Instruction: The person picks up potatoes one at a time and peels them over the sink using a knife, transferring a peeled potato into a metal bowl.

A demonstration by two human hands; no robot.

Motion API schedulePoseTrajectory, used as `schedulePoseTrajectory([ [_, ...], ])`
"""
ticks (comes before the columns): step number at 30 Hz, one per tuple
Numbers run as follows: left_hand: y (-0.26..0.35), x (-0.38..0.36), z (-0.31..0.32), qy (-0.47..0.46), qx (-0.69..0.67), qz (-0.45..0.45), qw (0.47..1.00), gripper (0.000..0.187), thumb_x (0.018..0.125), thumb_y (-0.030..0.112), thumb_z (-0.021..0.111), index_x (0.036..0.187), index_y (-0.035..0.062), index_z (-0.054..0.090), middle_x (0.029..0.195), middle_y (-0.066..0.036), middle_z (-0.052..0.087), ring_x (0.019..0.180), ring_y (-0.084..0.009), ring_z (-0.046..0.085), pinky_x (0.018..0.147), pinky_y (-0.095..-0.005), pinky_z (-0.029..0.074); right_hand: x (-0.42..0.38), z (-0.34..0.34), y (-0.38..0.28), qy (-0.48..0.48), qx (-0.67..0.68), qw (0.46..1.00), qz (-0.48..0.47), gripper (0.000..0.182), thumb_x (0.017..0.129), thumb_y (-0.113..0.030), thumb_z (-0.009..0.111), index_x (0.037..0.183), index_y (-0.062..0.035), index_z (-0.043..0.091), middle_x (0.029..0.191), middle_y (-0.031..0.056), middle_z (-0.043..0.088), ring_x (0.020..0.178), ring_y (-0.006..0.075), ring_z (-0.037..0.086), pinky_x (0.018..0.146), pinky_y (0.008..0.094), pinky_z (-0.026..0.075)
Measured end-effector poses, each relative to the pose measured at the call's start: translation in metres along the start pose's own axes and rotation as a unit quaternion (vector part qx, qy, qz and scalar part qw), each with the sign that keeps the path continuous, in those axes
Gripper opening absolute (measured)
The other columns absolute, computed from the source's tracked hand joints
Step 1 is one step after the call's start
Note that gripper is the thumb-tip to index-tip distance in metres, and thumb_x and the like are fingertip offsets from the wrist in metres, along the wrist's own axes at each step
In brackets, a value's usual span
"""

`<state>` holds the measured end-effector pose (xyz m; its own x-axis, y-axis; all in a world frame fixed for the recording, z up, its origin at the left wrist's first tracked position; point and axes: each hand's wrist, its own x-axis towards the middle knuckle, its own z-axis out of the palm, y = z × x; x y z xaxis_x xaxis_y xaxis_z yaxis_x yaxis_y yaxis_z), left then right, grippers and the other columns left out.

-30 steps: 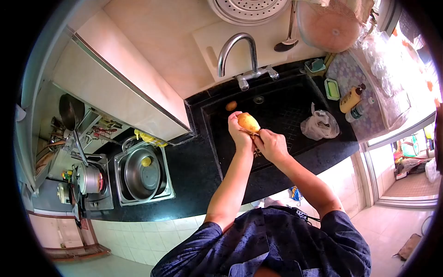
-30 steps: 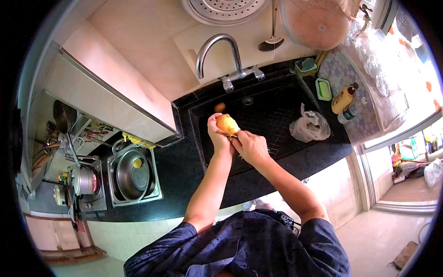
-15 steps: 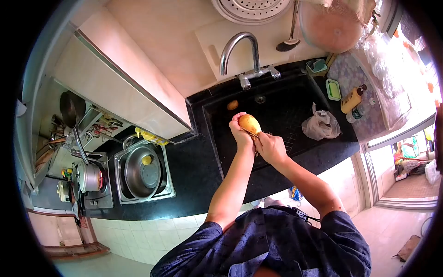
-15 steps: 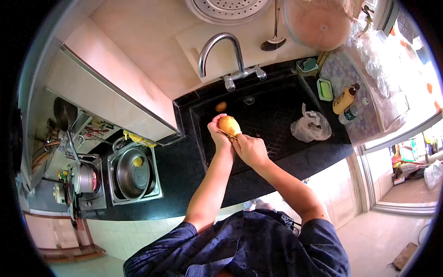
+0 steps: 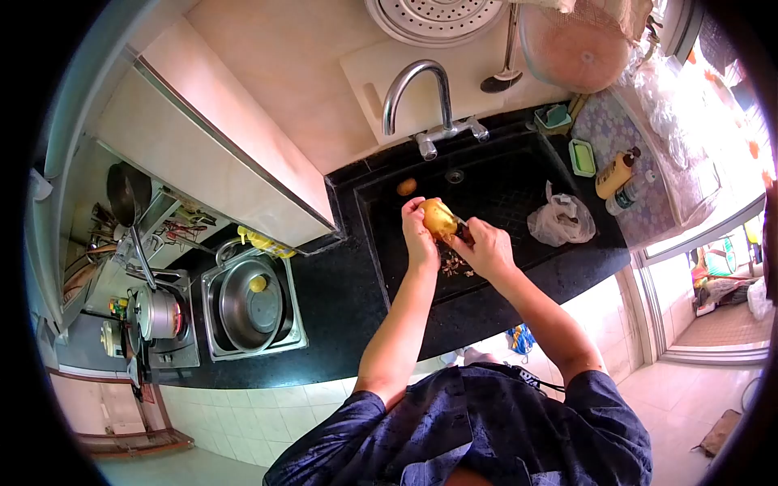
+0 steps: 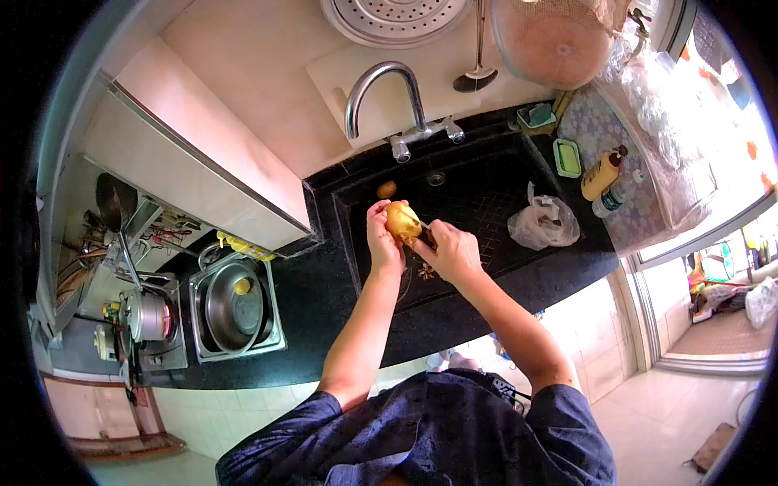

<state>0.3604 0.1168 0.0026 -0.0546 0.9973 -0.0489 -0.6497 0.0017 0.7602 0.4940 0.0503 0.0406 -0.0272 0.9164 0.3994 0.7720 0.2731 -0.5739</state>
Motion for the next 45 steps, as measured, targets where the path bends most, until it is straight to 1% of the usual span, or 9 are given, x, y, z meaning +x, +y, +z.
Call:
schedulePoseTrajectory([
  [10,-0.007,-0.003,-0.005,0.003,0.006,-0.018,1.000,0.028,0.094,0.028,0.047,0.113,0.0100,0.058,0.097,-0.006,0.062,0.088,-0.0179,0.062,0.077,-0.0321,0.053,0.001,0.010,0.002,-0.004,-0.020,0.994,-0.110,0.033,0.089,-0.032,0.070,0.078,-0.0053,0.054,0.073,0.0120,0.063,0.063,0.0329,0.066,0.055,0.0421,0.053],
  [13,-0.005,0.005,-0.004,-0.017,-0.019,-0.032,0.999,0.029,0.095,0.029,0.046,0.113,0.0097,0.058,0.095,-0.004,0.061,0.086,-0.0175,0.061,0.077,-0.0317,0.053,0.006,0.010,-0.001,-0.006,-0.017,0.999,-0.049,0.029,0.086,-0.025,0.073,0.076,-0.0046,0.055,0.071,0.0120,0.061,0.062,0.0326,0.064,0.054,0.0415,0.051],
  [16,-0.004,0.004,0.002,0.015,0.006,-0.020,1.000,0.030,0.094,0.029,0.044,0.113,0.0095,0.058,0.094,-0.003,0.060,0.085,-0.0170,0.060,0.077,-0.0311,0.052,-0.001,0.020,0.004,-0.027,-0.021,0.995,-0.098,0.037,0.088,-0.037,0.072,0.078,-0.0054,0.055,0.072,0.0107,0.062,0.061,0.0319,0.065,0.053,0.0413,0.051],
  [29,-0.001,0.003,-0.004,0.018,-0.034,-0.047,0.998,0.036,0.092,0.035,0.041,0.109,0.0110,0.061,0.094,-0.004,0.061,0.084,-0.0180,0.060,0.077,-0.0318,0.052,0.006,0.018,0.000,-0.004,-0.011,0.998,-0.068,0.035,0.087,-0.035,0.071,0.077,-0.0055,0.055,0.070,0.0111,0.062,0.061,0.0320,0.065,0.054,0.0406,0.052],
  [30,0.003,0.002,-0.001,0.026,-0.039,-0.057,0.997,0.036,0.091,0.036,0.041,0.109,0.0116,0.060,0.094,-0.004,0.061,0.082,-0.0188,0.061,0.073,-0.0324,0.054,0.007,0.012,-0.005,-0.009,0.006,1.000,-0.013,0.036,0.087,-0.036,0.072,0.078,-0.0054,0.055,0.072,0.0121,0.063,0.063,0.0321,0.065,0.055,0.0414,0.051],
  [34,0.000,-0.004,0.009,0.091,-0.075,-0.092,0.989,0.034,0.091,0.036,0.041,0.111,0.0134,0.057,0.091,-0.005,0.060,0.072,-0.0218,0.061,0.064,-0.0357,0.057,-0.009,0.041,-0.003,0.023,0.023,0.998,-0.049,0.031,0.092,-0.028,0.067,0.075,-0.0044,0.055,0.072,0.0135,0.064,0.060,0.0321,0.065,0.052,0.0422,0.051],
  [37,-0.019,0.011,-0.011,0.080,-0.006,-0.021,0.997,0.033,0.092,0.034,0.039,0.110,0.0131,0.057,0.090,-0.006,0.060,0.069,-0.0222,0.061,0.064,-0.0356,0.056,-0.001,0.028,-0.004,0.015,0.013,0.997,-0.071,0.030,0.092,-0.026,0.066,0.075,-0.0041,0.055,0.070,0.0140,0.064,0.058,0.0329,0.065,0.051,0.0432,0.051],
  [40,-0.012,0.012,-0.010,0.074,0.011,-0.020,0.997,0.033,0.093,0.031,0.037,0.110,0.0120,0.058,0.089,-0.005,0.060,0.073,-0.0207,0.061,0.066,-0.0347,0.054,0.001,0.028,-0.009,0.020,0.023,0.999,-0.014,0.029,0.092,-0.025,0.065,0.075,-0.0043,0.055,0.069,0.0134,0.063,0.057,0.0332,0.064,0.051,0.0434,0.051],
  [45,-0.016,0.008,-0.010,0.080,0.009,0.004,0.997,0.033,0.094,0.031,0.038,0.110,0.0118,0.059,0.092,-0.004,0.061,0.083,-0.0183,0.060,0.074,-0.0329,0.052,-0.007,0.040,0.000,-0.004,0.024,0.998,-0.056,0.031,0.094,-0.026,0.064,0.075,-0.0038,0.054,0.070,0.0138,0.063,0.061,0.0341,0.065,0.054,0.0433,0.052],
])
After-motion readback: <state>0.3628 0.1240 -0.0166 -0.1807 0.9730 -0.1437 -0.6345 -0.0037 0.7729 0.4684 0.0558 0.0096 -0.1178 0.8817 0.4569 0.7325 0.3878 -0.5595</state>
